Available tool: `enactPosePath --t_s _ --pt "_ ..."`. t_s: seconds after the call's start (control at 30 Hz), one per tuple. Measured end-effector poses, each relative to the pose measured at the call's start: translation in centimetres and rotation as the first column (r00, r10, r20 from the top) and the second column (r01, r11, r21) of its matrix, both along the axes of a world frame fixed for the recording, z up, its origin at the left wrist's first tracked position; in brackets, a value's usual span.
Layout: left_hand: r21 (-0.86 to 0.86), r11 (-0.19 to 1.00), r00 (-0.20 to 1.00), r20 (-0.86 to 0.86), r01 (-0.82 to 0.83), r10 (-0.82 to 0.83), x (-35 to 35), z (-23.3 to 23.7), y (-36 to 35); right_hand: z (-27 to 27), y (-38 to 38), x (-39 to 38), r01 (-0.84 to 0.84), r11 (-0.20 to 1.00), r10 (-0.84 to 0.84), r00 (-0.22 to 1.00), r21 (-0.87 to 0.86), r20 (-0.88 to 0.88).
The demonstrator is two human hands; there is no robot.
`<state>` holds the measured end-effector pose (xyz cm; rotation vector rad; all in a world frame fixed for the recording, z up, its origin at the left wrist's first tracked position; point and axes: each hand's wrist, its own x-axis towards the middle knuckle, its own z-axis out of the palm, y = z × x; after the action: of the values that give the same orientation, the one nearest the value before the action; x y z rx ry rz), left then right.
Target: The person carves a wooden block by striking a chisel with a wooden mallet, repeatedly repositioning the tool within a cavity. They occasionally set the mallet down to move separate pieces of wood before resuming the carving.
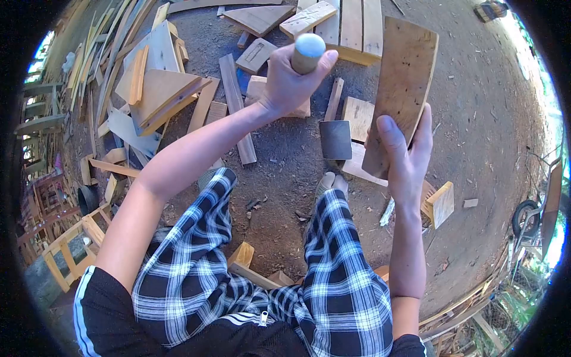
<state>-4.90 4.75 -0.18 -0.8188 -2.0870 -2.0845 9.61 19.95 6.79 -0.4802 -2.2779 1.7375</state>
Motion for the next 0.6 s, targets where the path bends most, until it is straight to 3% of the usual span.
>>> enactPosePath --t_s 0.07,0.17,0.33,0.47,0.6 --pt "0.001 1.000 0.993 -0.120 -0.008 0.008 0.4 -0.7 0.4 0.0 0.1 0.0 -0.015 1.000 0.016 1.000 0.021 -0.009" --pt "-0.039 0.998 0.994 -0.097 0.048 -0.052 1.1 -1.0 0.9 -0.1 -0.2 0.5 -0.034 0.995 0.039 0.998 -0.097 0.046" --pt "-0.205 0.964 0.980 -0.071 0.170 -0.188 3.0 -0.8 0.6 1.3 0.1 0.6 -0.022 0.984 0.006 0.996 -0.175 -0.092" --pt "-0.325 0.925 0.945 -0.187 0.197 -0.267 4.2 -0.6 0.6 1.5 0.8 0.7 -0.014 0.984 0.001 0.997 -0.175 -0.071" --pt "-0.330 0.922 0.938 -0.202 0.204 -0.280 4.5 -1.4 1.6 1.0 0.1 0.8 -0.013 0.983 0.007 0.999 -0.182 -0.036"
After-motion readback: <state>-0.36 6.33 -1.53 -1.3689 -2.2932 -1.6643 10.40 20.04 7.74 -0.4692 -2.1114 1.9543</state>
